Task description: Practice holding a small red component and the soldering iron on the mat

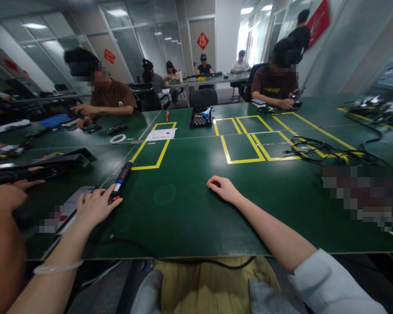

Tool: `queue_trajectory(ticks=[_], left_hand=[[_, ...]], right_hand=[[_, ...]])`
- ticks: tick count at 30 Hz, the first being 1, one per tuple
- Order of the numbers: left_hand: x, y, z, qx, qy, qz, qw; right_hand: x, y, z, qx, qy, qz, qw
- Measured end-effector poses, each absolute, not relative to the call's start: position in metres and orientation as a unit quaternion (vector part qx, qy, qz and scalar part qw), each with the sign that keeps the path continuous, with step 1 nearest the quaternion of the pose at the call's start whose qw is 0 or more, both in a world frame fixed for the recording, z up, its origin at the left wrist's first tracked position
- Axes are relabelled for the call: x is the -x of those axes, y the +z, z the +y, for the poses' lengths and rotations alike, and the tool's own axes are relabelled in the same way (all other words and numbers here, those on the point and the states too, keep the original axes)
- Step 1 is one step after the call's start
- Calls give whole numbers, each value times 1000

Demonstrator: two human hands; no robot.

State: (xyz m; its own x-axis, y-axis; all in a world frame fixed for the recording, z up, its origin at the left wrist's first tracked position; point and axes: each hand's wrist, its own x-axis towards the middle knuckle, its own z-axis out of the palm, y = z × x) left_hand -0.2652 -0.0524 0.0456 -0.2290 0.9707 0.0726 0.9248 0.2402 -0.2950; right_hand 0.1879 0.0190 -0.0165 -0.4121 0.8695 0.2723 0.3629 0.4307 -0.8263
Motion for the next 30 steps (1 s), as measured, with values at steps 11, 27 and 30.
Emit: queue_trajectory(ticks=[11,27,30], left_hand=[[205,65,-56,606,0,-783,140],[-2,35,9,672,-274,-419,-546],[0,24,10,647,-283,-424,-566]], right_hand=[[-186,-17,18,399,356,-762,366],[-184,-9,14,271,559,-678,392],[-183,-9,14,265,558,-684,389]])
